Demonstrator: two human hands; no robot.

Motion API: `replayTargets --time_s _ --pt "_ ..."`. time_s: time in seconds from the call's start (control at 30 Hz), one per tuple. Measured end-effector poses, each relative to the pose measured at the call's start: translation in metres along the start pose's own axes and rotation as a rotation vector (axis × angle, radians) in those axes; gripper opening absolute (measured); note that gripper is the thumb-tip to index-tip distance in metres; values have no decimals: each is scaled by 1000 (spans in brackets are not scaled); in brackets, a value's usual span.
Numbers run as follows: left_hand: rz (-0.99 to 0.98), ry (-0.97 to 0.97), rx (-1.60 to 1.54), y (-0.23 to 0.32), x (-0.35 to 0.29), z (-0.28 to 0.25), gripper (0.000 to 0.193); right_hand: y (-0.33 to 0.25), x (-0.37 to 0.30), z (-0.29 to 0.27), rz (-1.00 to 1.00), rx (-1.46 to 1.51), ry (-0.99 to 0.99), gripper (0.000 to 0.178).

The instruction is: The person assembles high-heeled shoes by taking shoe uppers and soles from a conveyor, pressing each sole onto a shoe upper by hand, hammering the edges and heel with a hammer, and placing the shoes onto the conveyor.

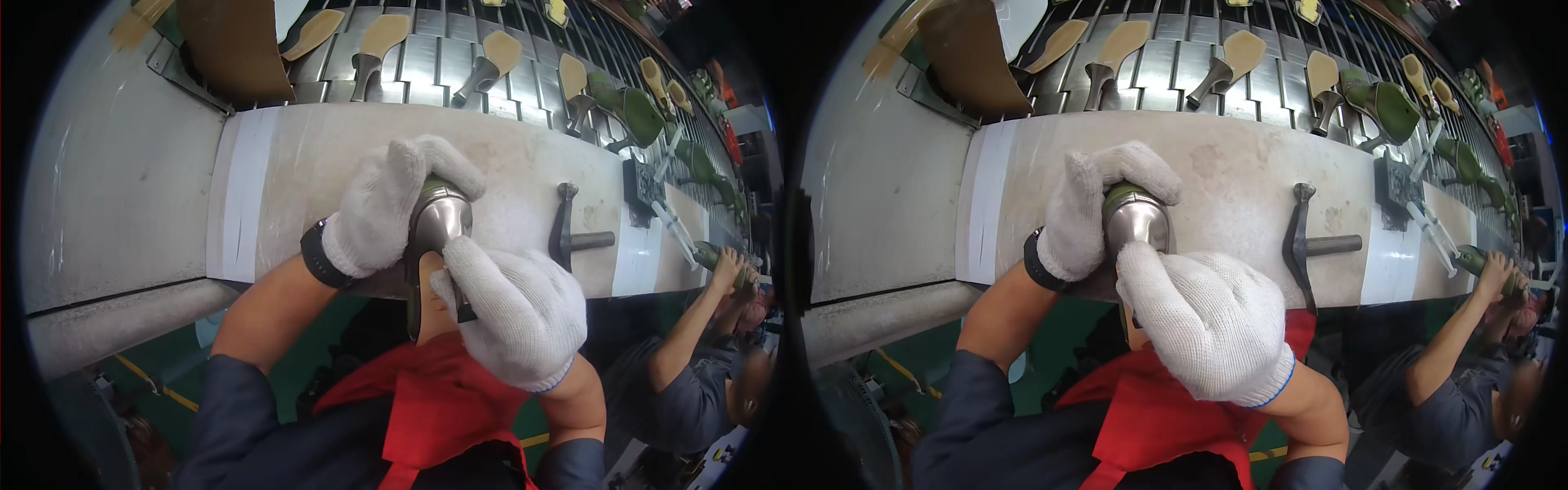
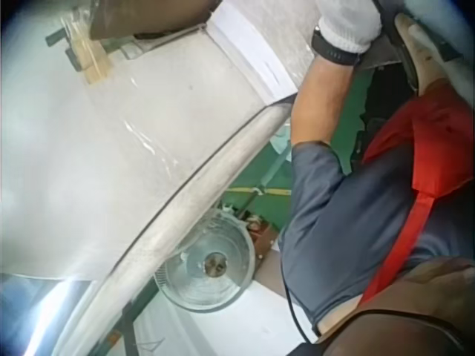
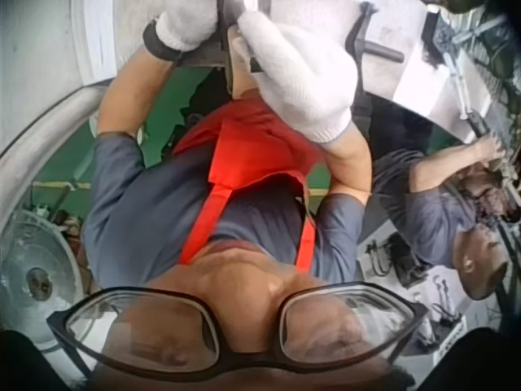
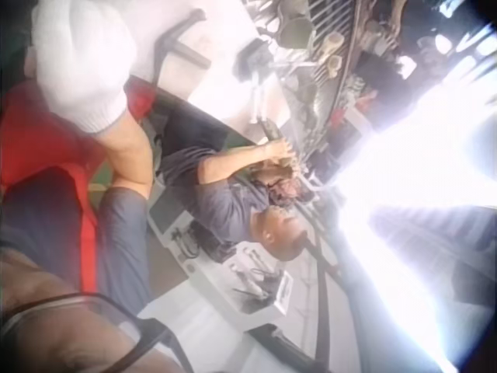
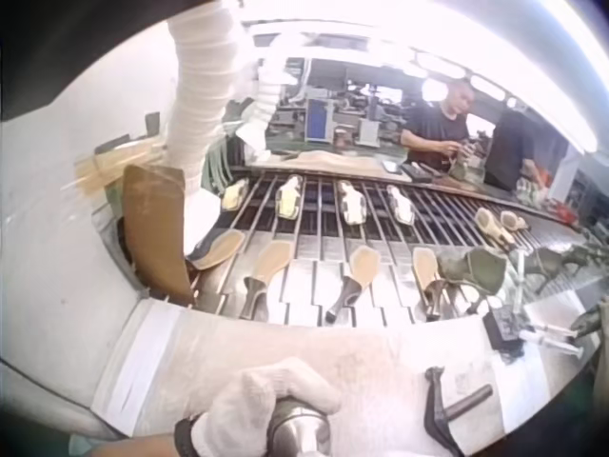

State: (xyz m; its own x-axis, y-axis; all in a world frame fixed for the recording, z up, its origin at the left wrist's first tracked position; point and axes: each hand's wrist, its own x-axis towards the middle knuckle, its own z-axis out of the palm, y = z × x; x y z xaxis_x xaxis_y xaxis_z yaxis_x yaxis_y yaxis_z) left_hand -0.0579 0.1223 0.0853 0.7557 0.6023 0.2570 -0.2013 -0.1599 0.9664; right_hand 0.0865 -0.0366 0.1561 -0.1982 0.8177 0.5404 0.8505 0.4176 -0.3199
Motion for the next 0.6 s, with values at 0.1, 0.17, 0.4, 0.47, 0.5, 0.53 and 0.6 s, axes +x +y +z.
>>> replayTargets --time_s 0.1,0.17,0.4,0.47,0.5,0.53,0.6 --pt "55 -8 -85 -1 -2 -3 92 3 3 4 -30 15 -34 56" --pt "-14 -46 -157 4 -2 -9 75 7 6 10 -47 9 -40 56" --pt "-203 54 -269 2 10 -24 33 47 12 35 461 450 64 21" --pt "-170 52 -320 -5 11 -32 30 48 1 33 661 550 30 18" --pt "-173 53 -322 -5 10 -31 30 41 -2 27 848 644 22 19" --pt "-179 55 -268 -3 11 -30 31 35 -4 21 1036 734 13 20" --pt "-189 52 -225 0 13 -24 32 20 1 8 891 720 55 24"
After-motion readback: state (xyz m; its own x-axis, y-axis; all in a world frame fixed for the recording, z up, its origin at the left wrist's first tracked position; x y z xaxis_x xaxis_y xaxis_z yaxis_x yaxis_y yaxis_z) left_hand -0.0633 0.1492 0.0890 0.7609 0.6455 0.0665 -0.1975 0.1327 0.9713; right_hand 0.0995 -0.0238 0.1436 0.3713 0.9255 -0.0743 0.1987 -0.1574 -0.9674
